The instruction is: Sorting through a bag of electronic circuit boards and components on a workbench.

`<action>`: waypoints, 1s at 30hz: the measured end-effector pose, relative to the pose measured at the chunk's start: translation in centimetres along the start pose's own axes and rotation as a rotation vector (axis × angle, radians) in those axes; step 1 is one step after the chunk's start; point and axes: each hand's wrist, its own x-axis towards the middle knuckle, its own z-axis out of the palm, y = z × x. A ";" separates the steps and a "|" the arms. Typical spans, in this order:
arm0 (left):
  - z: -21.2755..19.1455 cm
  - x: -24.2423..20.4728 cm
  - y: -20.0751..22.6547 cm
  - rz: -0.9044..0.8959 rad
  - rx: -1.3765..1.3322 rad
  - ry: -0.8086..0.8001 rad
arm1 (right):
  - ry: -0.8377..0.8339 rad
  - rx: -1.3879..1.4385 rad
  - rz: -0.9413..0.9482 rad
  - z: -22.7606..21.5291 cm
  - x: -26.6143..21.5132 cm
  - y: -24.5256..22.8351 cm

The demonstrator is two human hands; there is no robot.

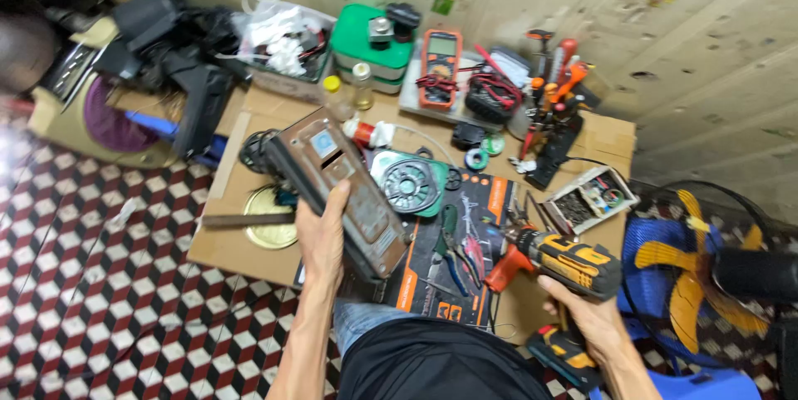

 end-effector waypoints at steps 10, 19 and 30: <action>2.5 -3.7 3.0 0.065 0.375 -0.068 | 0.064 0.509 0.052 -4.5 -0.9 8.8; 5.7 -3.8 -1.0 0.179 0.690 -0.199 | 0.276 1.268 -0.030 -8.5 3.7 25.4; 7.5 -5.8 -4.2 0.435 0.850 -0.351 | 0.319 0.984 0.335 -5.3 11.2 30.7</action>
